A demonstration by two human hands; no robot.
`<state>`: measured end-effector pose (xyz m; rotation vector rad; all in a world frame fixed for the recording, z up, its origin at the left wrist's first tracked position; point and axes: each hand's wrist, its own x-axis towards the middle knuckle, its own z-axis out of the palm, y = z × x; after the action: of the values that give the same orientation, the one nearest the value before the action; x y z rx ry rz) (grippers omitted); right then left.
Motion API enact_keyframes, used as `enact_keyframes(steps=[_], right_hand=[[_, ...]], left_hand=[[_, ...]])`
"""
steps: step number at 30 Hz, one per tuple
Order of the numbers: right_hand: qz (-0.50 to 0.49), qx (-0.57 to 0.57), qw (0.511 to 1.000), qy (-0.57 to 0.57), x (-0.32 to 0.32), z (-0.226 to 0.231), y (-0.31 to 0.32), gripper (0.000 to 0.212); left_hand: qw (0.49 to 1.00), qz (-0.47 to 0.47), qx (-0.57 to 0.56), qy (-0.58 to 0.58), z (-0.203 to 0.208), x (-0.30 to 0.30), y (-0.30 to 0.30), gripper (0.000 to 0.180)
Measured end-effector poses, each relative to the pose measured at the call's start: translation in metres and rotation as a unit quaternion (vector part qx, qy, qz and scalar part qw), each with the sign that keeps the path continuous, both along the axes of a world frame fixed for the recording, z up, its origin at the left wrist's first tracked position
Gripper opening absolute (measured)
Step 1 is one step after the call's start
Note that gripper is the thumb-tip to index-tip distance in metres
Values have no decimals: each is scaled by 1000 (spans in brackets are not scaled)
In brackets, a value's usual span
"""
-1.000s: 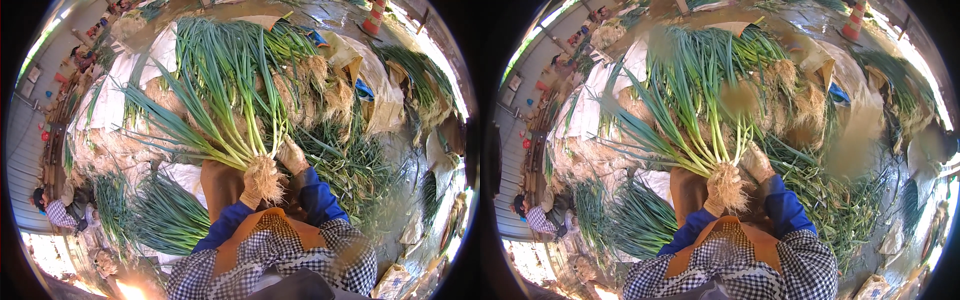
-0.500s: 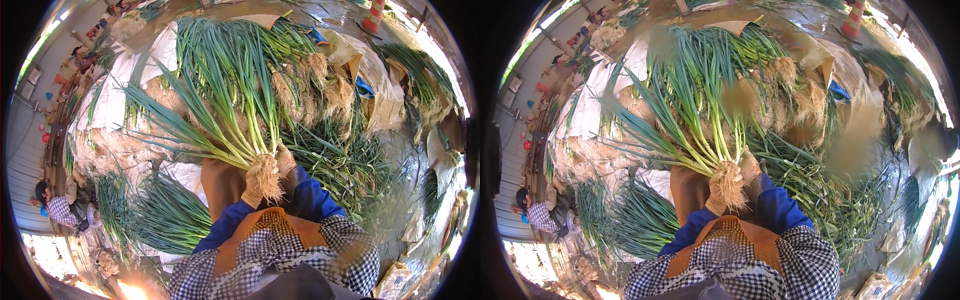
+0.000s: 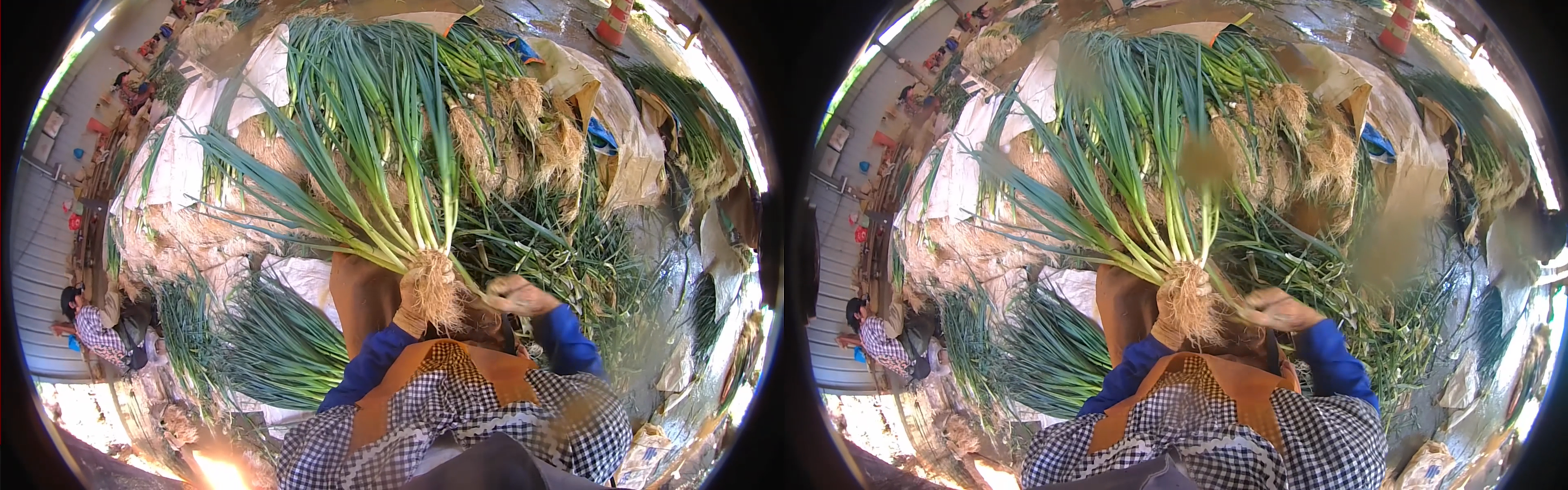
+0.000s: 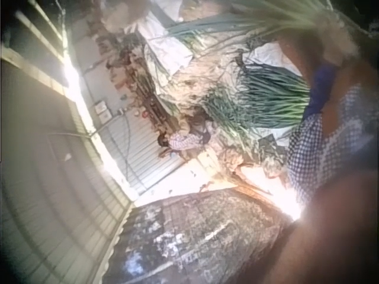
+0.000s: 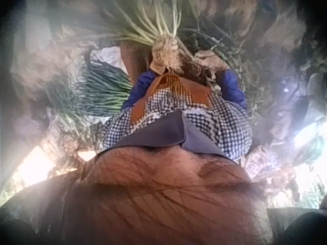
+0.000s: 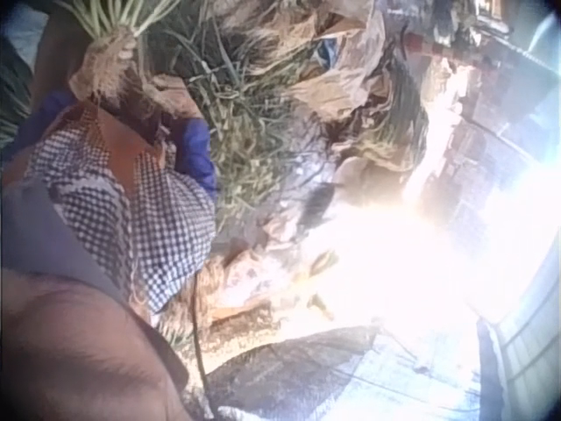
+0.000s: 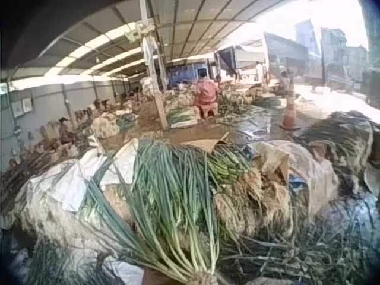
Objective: The person cleans and sorts large bundles of green onions by hand, removing outer layers from the bulbs and placing the cleaned onions into a pile.
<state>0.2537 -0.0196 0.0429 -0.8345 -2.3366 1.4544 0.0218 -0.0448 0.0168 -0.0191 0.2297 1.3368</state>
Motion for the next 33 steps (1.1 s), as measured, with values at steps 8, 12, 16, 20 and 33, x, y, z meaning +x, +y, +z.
enact_keyframes(steps=[8, 12, 16, 20, 33], right_hand=[[-279, -281, 915, 78, -20, -13, 53, 54], [-263, -191, 906, 272, -97, -61, 83, 41], [-420, 103, 871, 232, -114, -51, 90, 21], [-429, 358, 829, -28, -107, -16, 84, 30], [-400, -157, 853, 295, -82, -10, 31, 22]], left_hand=[[993, -86, 51, -69, -16, -5, 0, 38], [991, -118, 58, -31, -11, -12, 7, 40], [990, -71, -10, 118, -9, -20, -5, 42], [996, -17, 4, 93, -7, -23, -20, 37], [998, -14, 50, -27, -18, -3, -4, 40]])
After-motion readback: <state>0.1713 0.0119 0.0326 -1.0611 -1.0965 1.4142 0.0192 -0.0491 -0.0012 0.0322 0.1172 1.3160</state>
